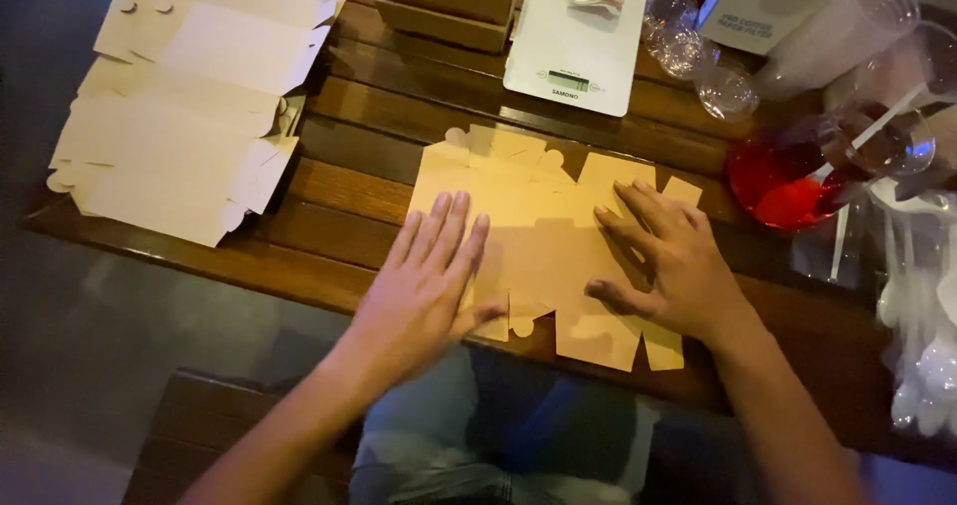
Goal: Assembling a cardboard box by folding and creasing the template on a table.
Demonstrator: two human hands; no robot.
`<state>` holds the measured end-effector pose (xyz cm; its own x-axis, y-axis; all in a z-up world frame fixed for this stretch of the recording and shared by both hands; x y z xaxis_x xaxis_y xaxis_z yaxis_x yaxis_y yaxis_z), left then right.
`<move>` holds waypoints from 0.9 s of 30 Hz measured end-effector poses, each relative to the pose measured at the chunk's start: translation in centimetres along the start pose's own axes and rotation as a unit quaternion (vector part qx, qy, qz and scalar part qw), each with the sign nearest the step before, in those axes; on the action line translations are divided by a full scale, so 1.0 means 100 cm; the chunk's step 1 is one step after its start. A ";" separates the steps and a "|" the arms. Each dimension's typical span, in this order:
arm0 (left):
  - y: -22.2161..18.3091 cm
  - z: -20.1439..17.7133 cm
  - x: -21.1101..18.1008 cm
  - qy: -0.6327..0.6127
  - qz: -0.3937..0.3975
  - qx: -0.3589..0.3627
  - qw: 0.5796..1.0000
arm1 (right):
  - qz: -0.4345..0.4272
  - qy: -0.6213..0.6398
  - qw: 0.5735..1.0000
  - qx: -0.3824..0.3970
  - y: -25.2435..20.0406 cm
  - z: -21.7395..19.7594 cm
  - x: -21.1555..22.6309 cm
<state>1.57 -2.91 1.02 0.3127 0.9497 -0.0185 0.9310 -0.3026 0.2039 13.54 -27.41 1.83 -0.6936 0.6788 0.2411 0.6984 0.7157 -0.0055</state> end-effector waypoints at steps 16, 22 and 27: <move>-0.025 -0.001 -0.031 0.032 0.040 -0.012 0.999 | 0.008 -0.006 1.000 -0.020 -0.001 0.005 -0.004; -0.023 -0.002 -0.057 -0.066 0.064 0.002 0.996 | -0.008 -0.014 0.999 -0.046 -0.002 0.005 -0.004; -0.017 -0.007 -0.057 -0.086 0.064 0.026 0.994 | -0.008 -0.009 0.999 -0.045 -0.002 0.004 -0.001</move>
<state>-1.96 -7.73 1.45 0.4524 0.8768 -0.1628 0.8886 -0.4279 0.1652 13.44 -27.57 1.46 -0.7072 0.6707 0.2235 0.6998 0.7091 0.0865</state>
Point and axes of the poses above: each hand's wrist, its own y-axis towards the middle knuckle, its own z-axis out of the palm, x = y × z, the point moved 5 cm from there along y, towards the middle knuckle, and after that the axes turned 3 degrees about -y, right-handed, at the moved point
